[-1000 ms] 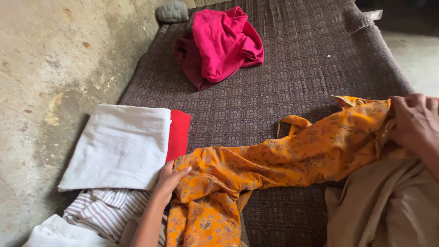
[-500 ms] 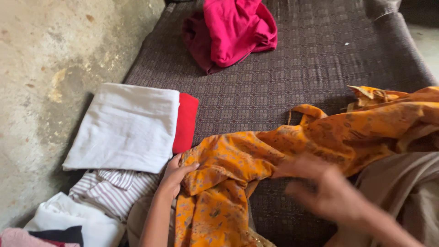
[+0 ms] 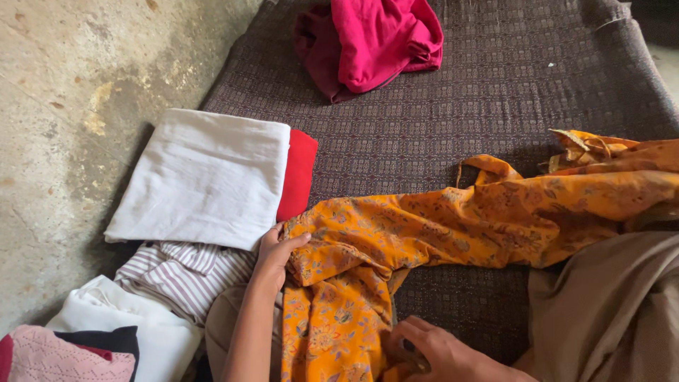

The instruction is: The person folds a red t-shirt, then a pair of white trousers, and finally a yellow patterned scarf on a woven mat. Each item is smoothed and folded into a neat stack.

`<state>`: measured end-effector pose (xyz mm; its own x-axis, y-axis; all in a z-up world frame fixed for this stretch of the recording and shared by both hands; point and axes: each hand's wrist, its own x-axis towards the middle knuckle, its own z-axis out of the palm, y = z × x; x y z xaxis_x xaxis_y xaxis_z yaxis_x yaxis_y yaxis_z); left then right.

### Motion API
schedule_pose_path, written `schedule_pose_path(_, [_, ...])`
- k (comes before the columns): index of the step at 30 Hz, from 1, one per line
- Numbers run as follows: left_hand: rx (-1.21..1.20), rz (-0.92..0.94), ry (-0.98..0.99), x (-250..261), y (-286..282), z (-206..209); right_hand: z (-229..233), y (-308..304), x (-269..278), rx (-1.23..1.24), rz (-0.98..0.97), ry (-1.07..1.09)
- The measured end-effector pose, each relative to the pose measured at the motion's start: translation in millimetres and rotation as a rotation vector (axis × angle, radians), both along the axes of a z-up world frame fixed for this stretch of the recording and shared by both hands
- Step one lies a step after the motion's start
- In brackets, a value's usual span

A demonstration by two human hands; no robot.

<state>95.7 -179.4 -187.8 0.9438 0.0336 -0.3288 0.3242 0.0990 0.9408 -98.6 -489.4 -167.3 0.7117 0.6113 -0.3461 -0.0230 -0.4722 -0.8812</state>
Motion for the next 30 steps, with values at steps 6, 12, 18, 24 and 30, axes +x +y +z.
schedule_pose_path(6, [0.024, 0.028, 0.016, -4.5, -2.1, 7.4, -5.1, -6.0, 0.8, -0.01, -0.015, -0.021])
schedule_pose_path(12, [0.043, 0.072, 0.078, -3.8, -5.2, 11.2, -23.5, -9.3, 7.6, 0.161, -0.212, -0.19])
schedule_pose_path(18, [-0.03, 0.043, 0.049, -0.6, -6.2, 6.3, -27.1, -8.2, 21.9, 0.082, -0.287, 0.122])
schedule_pose_path(24, [0.01, 0.084, 0.052, -0.4, -6.3, 4.3, -37.2, -5.7, 18.0, 0.13, -0.17, 0.206])
schedule_pose_path(30, [-0.027, 0.042, 0.004, 1.8, -3.3, 0.4, -6.8, -40.3, 46.7, 0.219, -0.394, -0.054])
